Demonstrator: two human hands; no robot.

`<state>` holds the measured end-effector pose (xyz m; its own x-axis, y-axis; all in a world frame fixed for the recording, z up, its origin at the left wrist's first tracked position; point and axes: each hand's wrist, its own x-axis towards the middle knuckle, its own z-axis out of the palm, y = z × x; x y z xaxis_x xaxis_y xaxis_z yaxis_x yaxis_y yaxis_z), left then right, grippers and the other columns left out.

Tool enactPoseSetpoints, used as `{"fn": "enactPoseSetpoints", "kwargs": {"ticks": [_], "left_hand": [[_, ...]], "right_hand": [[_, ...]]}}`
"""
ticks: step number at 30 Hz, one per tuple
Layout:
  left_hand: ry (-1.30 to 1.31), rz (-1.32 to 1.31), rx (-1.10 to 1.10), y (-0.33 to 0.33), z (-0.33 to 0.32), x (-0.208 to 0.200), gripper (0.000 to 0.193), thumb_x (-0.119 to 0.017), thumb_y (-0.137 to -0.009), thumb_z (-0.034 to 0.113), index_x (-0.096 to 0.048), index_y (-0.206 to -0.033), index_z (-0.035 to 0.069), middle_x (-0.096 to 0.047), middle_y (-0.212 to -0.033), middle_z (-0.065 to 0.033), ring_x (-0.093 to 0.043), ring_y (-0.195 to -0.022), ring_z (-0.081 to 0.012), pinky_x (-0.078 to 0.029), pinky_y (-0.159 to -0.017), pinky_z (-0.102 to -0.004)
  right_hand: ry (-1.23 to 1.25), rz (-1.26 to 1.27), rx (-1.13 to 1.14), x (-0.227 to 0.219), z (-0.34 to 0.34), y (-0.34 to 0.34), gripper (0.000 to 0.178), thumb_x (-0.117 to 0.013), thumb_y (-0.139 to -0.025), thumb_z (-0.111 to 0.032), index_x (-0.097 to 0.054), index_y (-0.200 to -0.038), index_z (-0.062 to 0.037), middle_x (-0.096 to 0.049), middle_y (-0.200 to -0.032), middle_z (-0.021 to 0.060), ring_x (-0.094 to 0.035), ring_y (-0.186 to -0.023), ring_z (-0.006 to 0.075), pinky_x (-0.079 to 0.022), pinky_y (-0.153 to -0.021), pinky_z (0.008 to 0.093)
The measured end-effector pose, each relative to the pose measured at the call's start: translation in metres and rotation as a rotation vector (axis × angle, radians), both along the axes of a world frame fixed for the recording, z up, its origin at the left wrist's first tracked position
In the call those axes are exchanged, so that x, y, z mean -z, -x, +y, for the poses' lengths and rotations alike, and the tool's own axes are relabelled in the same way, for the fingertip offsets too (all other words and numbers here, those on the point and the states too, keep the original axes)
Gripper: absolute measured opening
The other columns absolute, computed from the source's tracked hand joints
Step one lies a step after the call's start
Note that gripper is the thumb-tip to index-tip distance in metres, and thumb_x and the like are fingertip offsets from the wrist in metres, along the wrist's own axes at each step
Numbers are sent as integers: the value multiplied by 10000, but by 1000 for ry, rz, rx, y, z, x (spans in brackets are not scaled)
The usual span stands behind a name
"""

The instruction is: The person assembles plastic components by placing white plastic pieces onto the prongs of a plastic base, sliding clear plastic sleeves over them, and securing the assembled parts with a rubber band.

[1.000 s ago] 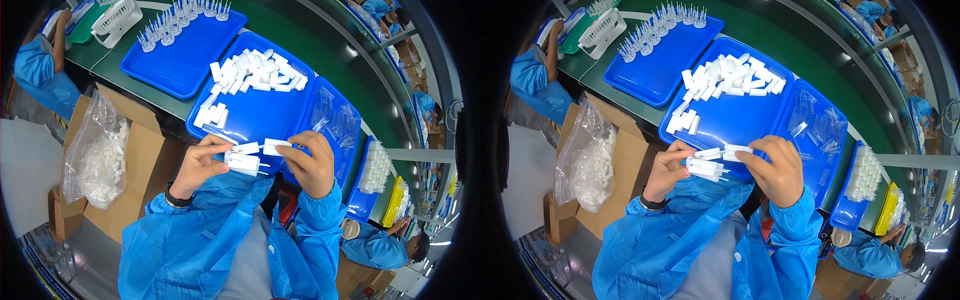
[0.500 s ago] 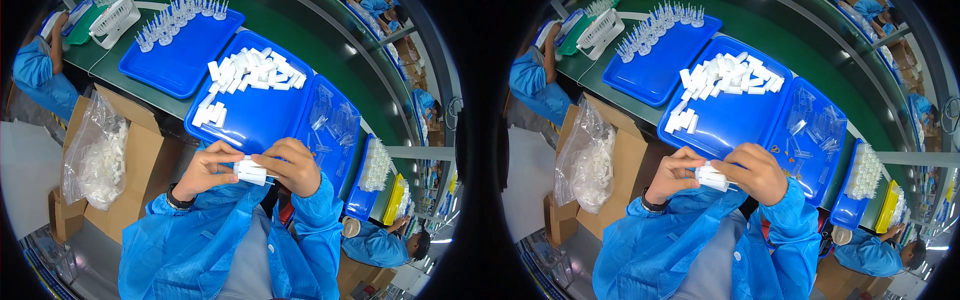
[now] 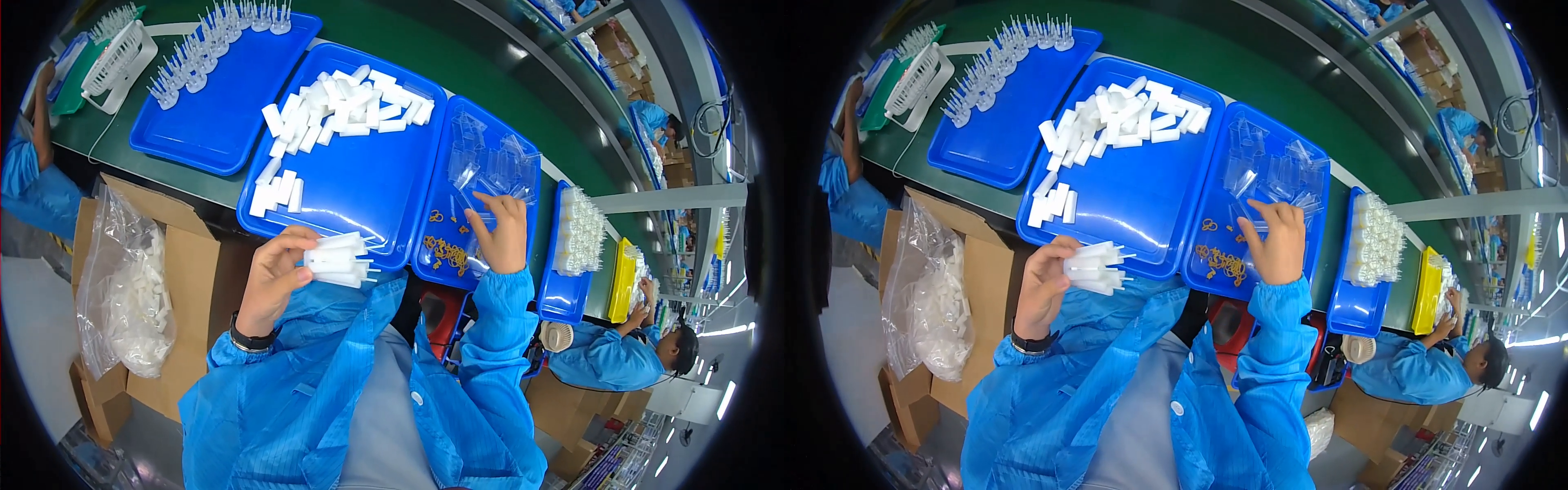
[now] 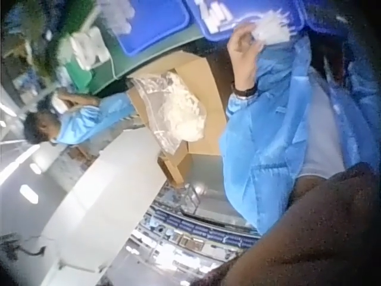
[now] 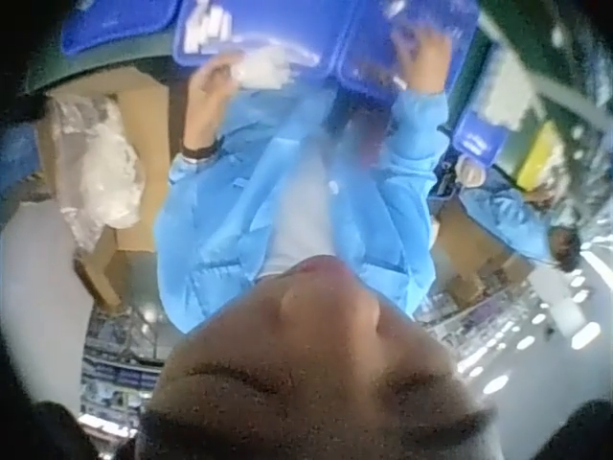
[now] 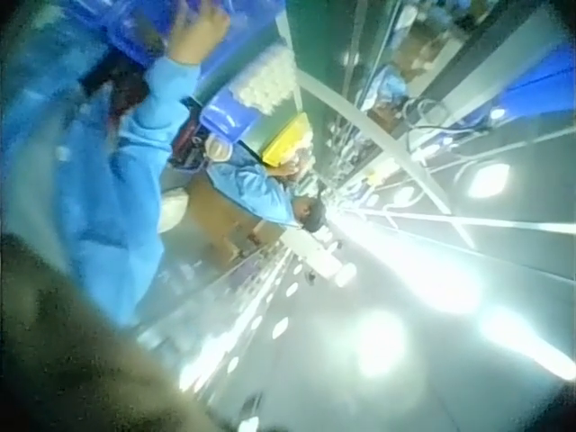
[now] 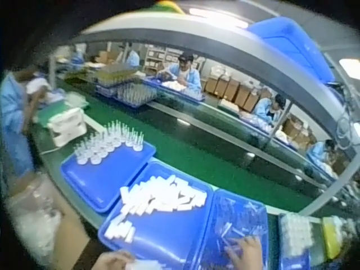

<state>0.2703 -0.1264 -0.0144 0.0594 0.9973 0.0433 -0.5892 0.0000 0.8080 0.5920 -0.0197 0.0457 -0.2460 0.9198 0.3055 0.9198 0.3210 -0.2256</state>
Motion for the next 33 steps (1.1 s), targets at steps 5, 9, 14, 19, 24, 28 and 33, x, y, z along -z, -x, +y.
{"fn": "enactPoseSetpoints", "kwargs": {"ticks": [5, 9, 14, 19, 24, 28, 33], "left_hand": [[7, -21, 44, -7, 1, -4, 312, -667, -774, -14, -609, -1080, 12, -522, -1159, -116, -529, -1100, -223, -505, -852, -335], [3, -35, 79, -10, 3, -7, 317, -638, -788, -58, -585, -1094, 6, -482, -1181, -118, -515, -1121, -230, -560, -817, -340], [10, -55, 108, -9, 2, -9, 385, -641, -802, -37, -546, -1172, 4, -474, -1194, -115, -501, -1167, -258, -578, -813, -357], [95, -45, 83, -14, 0, -18, 483, -709, -764, 58, -513, -1203, 27, -456, -1173, -103, -542, -1095, -247, -588, -734, -365], [31, -64, 139, -8, -1, -15, 451, -644, -809, -24, -517, -1240, 14, -454, -1229, -104, -469, -1214, -276, -578, -839, -367], [23, -67, 144, -8, -2, -14, 459, -638, -803, -29, -518, -1245, 14, -452, -1233, -100, -465, -1218, -275, -576, -843, -361], [56, -69, 171, -10, -2, -22, 417, -634, -807, -23, -548, -1214, 9, -473, -1193, -99, -472, -1197, -251, -528, -898, -352]], "right_hand": [[-9, -102, 57, 19, 3, -9, 212, -749, -739, -159, -714, -920, -54, -634, -875, 103, -542, -911, 280, -443, -827, 385], [4, 147, -20, 0, -5, 0, 209, -750, -733, -113, -716, -927, -42, -663, -869, 118, -584, -858, 281, -471, -782, 357], [198, 498, -291, -41, -28, 42, 266, -802, -661, -71, -718, -913, -55, -678, -841, 79, -605, -787, 231, -470, -726, 348], [186, 535, -486, -45, -36, 62, 291, -823, -631, -92, -721, -902, -61, -671, -824, 70, -600, -783, 226, -461, -749, 346], [168, 525, -512, -45, -37, 71, 266, -801, -667, -101, -722, -917, -56, -648, -816, 68, -575, -792, 224, -456, -763, 357], [154, 509, -508, -46, -38, 72, 260, -792, -678, -103, -721, -924, -54, -647, -819, 68, -571, -797, 229, -454, -773, 358], [199, 502, -587, -46, -39, 82, 278, -787, -674, -67, -715, -942, -47, -665, -854, 81, -591, -826, 240, -461, -762, 353]]}}
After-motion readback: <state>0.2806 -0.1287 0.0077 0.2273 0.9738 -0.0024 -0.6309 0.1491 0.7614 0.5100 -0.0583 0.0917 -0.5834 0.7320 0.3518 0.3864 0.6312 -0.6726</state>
